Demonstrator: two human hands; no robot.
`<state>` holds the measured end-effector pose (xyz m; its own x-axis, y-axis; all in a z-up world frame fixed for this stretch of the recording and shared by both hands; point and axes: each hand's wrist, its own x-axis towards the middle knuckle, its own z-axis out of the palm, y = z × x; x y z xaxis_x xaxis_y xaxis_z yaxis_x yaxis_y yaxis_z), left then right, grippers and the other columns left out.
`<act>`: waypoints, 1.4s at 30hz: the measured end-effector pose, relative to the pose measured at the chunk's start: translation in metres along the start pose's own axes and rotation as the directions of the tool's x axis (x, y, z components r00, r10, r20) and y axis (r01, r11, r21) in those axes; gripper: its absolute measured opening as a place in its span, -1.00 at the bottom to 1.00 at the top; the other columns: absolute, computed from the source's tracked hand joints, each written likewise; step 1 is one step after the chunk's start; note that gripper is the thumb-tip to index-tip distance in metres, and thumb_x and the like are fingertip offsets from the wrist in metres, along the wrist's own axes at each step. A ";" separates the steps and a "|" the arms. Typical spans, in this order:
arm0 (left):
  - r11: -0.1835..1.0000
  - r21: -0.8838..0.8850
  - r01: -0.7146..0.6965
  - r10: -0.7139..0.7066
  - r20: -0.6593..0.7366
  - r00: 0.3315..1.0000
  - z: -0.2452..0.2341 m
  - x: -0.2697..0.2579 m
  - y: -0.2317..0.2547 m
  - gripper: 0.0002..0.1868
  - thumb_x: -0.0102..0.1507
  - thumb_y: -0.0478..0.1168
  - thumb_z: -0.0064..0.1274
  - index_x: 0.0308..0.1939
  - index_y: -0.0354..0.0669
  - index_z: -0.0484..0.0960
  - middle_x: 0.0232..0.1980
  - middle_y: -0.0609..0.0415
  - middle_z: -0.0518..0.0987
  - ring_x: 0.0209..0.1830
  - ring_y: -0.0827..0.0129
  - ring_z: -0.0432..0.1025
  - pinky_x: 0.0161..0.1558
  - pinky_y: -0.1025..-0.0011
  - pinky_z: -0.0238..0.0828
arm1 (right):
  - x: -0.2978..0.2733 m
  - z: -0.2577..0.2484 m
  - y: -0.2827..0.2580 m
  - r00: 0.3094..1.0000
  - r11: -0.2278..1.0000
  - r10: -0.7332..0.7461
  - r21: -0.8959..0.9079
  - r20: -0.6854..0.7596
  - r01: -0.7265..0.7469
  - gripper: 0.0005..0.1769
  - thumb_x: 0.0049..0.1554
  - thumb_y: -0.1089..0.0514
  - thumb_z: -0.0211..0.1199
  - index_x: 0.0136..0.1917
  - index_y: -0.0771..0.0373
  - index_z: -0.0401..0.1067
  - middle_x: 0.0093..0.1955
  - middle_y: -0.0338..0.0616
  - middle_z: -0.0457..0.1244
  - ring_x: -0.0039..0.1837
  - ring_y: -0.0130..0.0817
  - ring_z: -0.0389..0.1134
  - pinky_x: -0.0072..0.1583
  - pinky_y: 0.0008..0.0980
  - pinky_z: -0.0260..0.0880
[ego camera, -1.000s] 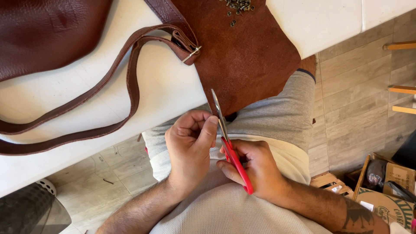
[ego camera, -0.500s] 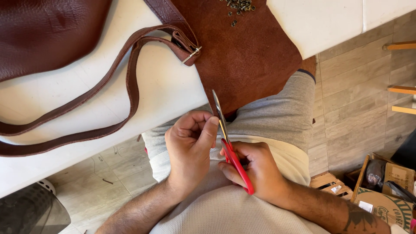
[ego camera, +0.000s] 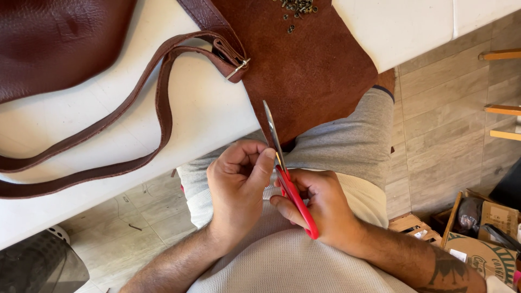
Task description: Trimming leather edges and assembling a leather bag using scissors and a hand press
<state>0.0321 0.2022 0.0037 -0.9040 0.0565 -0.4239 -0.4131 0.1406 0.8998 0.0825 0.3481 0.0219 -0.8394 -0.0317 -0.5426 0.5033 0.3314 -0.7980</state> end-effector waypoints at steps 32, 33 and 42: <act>1.000 -0.011 0.001 0.000 0.047 0.999 -0.003 0.000 0.007 -0.88 0.29 -0.25 0.13 -0.37 -0.08 0.61 -0.57 0.28 0.57 -0.58 0.67 0.35 -0.46 0.58 0.32 | 0.011 -0.009 -0.020 0.995 0.996 0.083 0.009 0.050 -0.083 -0.78 0.01 0.22 0.44 -0.34 0.21 0.40 -0.60 -0.27 0.20 -0.58 -0.51 0.27 -0.47 -0.50 0.26; 1.000 -0.001 -0.004 0.004 0.052 0.999 -0.004 0.000 0.006 -0.87 0.29 -0.24 0.13 -0.37 -0.08 0.61 -0.58 0.30 0.54 -0.59 0.67 0.30 -0.48 0.57 0.28 | 0.010 -0.008 -0.019 0.996 0.997 0.076 0.006 0.036 -0.076 -0.85 0.01 0.22 0.41 -0.31 0.21 0.45 -0.61 -0.27 0.20 -0.59 -0.52 0.24 -0.47 -0.50 0.26; 1.000 0.021 -0.003 0.003 0.037 0.999 -0.003 0.000 -0.001 -0.86 0.27 -0.27 0.16 -0.41 -0.04 0.61 -0.60 0.36 0.37 -0.59 0.66 0.14 -0.50 0.55 0.14 | 0.004 -0.002 -0.015 0.999 0.999 0.036 -0.023 -0.040 -0.037 -0.90 0.01 0.23 0.41 -0.25 0.25 0.50 -0.65 -0.29 0.19 -0.63 -0.57 0.16 -0.53 -0.50 0.19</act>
<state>0.0323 0.1993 0.0033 -0.9003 0.0932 -0.4251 -0.4076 0.1614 0.8988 0.0713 0.3449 0.0320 -0.8284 0.0176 -0.5598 0.5289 0.3537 -0.7715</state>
